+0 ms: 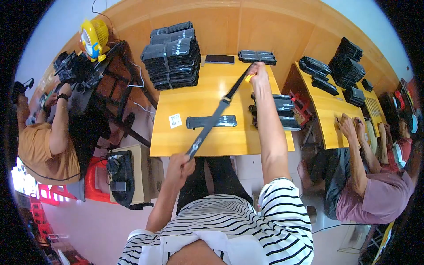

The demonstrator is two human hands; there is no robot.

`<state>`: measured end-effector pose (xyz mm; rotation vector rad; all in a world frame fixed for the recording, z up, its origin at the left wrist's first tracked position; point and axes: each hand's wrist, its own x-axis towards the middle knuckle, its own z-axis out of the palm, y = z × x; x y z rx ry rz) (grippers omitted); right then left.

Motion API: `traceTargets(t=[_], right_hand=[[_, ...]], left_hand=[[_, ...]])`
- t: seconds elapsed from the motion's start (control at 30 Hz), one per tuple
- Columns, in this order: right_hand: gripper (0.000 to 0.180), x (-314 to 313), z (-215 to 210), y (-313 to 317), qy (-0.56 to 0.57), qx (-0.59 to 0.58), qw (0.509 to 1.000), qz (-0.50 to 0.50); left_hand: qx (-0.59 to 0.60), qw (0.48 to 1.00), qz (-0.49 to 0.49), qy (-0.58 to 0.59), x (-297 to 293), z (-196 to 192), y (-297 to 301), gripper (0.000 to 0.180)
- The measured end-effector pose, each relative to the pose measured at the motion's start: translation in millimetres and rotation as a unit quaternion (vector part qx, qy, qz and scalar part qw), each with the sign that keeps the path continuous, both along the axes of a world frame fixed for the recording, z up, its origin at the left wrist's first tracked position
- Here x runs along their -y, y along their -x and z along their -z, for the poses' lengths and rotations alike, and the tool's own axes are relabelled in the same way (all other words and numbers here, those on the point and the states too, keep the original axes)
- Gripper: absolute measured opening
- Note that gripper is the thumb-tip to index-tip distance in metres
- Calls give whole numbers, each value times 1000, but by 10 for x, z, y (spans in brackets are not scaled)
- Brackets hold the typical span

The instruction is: Applying small hardware components to black straps using a hand tool.

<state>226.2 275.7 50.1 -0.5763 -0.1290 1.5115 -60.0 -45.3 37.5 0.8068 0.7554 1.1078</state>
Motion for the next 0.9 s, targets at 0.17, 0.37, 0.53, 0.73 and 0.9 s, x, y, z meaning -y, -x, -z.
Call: traceTargets(t=[0.17, 0.37, 0.53, 0.73, 0.9], right_hand=[[26, -147, -514, -682, -56, 98, 990, 88], [21, 700, -1031, -183, -187, 322, 928, 14], [26, 1284, -1030, 6, -229, 711, 659, 89], [17, 1705, -870, 46, -207, 741, 629, 108], [15, 2132, -756, 196, -237, 724, 644, 67]], left_hand=[[-49, 998, -44, 22, 370, -80, 421, 35], [-52, 981, -189, -2, -14, 302, 721, 31], [-146, 963, -175, 145, -250, 813, 776, 31], [-190, 941, -128, 248, -201, 891, 787, 63], [-242, 948, 9, 207, -30, 699, 796, 69]])
